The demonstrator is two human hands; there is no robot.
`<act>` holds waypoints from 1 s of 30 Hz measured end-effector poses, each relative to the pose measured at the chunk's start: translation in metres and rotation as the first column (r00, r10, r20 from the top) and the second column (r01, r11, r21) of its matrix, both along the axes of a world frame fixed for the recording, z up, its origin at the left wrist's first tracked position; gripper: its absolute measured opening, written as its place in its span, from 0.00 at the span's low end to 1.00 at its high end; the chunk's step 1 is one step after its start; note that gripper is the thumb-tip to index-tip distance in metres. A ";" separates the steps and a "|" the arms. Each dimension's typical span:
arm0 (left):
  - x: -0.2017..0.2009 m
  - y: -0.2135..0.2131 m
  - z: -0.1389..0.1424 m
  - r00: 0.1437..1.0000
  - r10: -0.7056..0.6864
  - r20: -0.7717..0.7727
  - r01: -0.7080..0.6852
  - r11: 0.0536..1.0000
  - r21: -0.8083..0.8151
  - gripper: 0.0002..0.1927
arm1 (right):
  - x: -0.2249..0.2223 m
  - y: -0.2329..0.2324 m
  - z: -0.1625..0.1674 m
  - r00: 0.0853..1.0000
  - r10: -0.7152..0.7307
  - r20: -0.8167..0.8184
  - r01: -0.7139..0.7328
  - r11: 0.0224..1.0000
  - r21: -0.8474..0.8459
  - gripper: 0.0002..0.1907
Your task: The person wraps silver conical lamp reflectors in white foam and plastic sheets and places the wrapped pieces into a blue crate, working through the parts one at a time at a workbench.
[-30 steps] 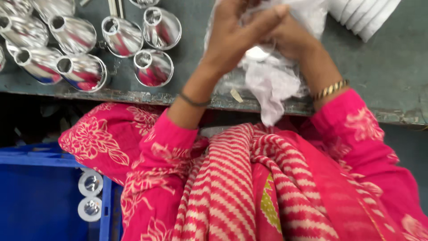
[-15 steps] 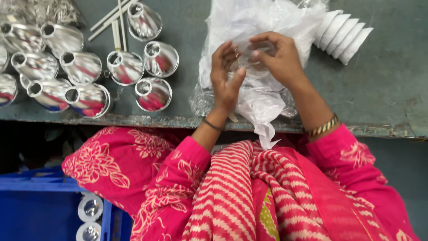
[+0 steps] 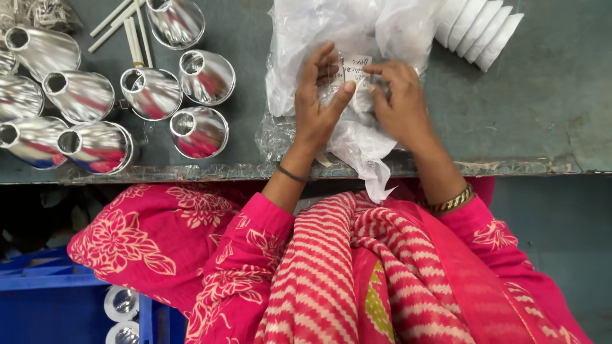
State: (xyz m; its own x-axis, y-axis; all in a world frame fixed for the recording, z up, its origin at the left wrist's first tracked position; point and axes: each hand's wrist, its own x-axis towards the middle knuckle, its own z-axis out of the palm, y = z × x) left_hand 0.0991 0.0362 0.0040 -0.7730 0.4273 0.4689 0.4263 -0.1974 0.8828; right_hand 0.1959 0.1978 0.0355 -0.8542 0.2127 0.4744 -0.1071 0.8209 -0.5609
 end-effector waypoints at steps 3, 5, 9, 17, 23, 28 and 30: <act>-0.001 0.002 0.008 0.995 -0.073 0.064 0.061 0.983 0.173 0.31 | -0.001 0.006 0.001 0.997 -0.073 -0.020 0.073 0.997 0.018 0.16; -0.004 -0.001 0.019 0.961 -0.190 0.201 0.111 0.931 0.348 0.30 | 0.000 0.006 0.004 0.990 -0.133 -0.053 0.137 0.988 0.066 0.17; -0.012 -0.032 0.049 0.776 -0.428 0.464 0.110 0.816 0.568 0.25 | 0.007 0.007 0.012 0.985 -0.171 -0.023 0.173 0.975 0.137 0.15; 0.043 -0.094 0.104 0.870 -0.027 -0.493 -0.273 0.805 -0.526 0.21 | 0.098 -0.015 0.045 0.988 -0.107 -0.108 0.082 0.974 -0.212 0.09; 0.050 -0.094 0.089 0.703 -0.038 -0.711 -0.514 0.663 -0.544 0.20 | 0.122 -0.073 0.025 0.999 0.024 0.041 -0.030 0.988 0.153 0.25; 0.041 -0.080 0.077 0.688 0.053 -0.723 -0.508 0.747 -0.429 0.08 | 0.101 -0.083 0.015 0.966 0.094 0.239 -0.101 0.995 0.016 0.16; 0.044 -0.078 0.077 0.739 0.064 -0.671 -0.433 0.807 -0.400 0.08 | 0.094 -0.086 0.016 0.950 0.158 0.267 -0.151 0.987 -0.046 0.15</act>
